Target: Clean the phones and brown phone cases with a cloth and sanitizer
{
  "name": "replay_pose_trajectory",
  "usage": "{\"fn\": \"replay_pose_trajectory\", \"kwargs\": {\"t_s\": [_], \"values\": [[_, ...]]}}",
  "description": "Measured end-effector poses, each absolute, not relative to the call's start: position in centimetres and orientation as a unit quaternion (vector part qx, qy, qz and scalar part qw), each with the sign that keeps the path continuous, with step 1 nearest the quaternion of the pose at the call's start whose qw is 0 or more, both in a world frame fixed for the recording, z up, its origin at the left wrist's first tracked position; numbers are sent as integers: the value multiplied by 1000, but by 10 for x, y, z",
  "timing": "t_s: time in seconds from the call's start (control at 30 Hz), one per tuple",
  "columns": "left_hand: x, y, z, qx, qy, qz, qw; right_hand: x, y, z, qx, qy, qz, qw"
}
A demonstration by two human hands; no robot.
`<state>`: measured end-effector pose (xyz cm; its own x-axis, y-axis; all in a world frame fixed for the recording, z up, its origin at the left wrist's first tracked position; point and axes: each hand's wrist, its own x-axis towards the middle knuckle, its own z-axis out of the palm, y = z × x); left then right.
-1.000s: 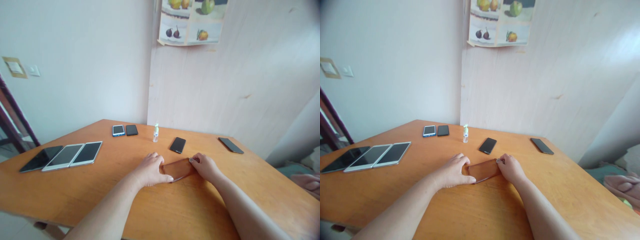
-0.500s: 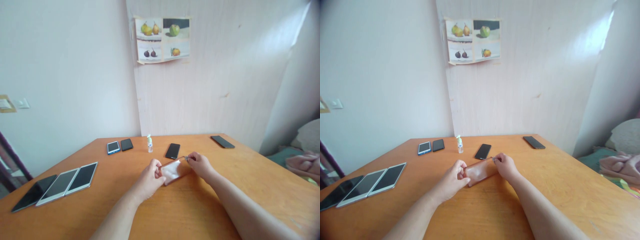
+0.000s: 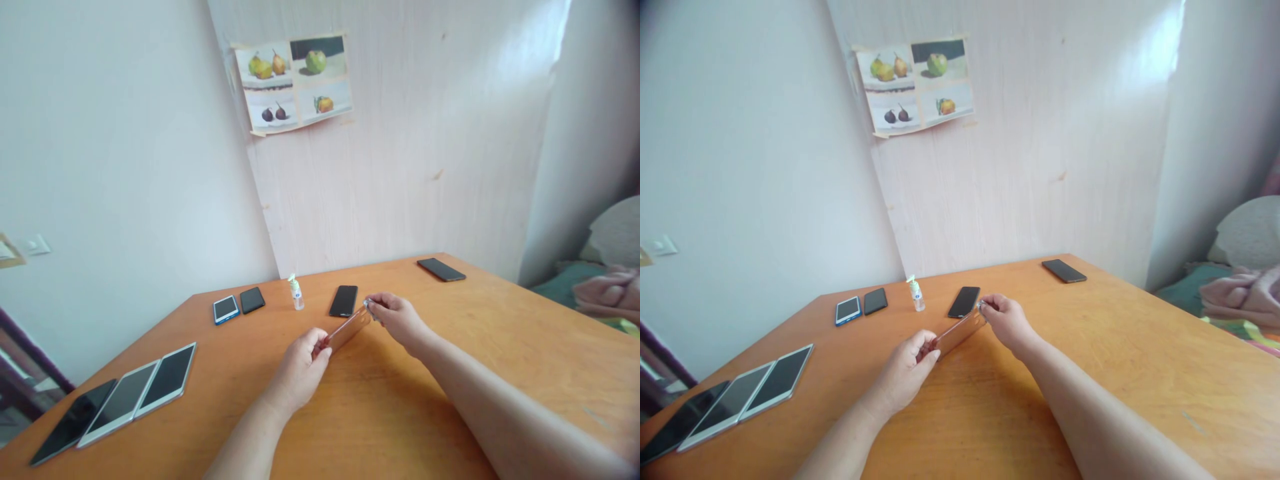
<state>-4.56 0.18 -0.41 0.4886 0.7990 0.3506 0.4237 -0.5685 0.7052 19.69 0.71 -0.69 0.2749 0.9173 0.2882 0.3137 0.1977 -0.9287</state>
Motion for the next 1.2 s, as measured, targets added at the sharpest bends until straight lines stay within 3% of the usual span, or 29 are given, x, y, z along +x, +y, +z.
{"fn": "replay_pose_trajectory", "kwargs": {"t_s": [0.17, 0.33, 0.57, 0.7, 0.9, 1.2], "values": [[-44, 3, -5, 824, 372, 334, 265, 168, -11, 0, -531, -611, 273, 520], [-44, 5, -6, 835, 339, 342, 267, 129, -36, 9, -422, -755, 174, 471], [-45, 5, -5, 833, 375, 319, 252, 178, -7, 2, -607, -640, 74, 466], [-44, 4, -5, 830, 376, 323, 253, 182, -9, 0, -606, -641, 70, 466], [-45, 4, -3, 827, 357, 331, 281, 130, -31, -2, -477, -748, 100, 450], [-48, 7, -3, 817, 380, 327, 285, 197, 1, 0, -642, -599, 91, 470]]}}
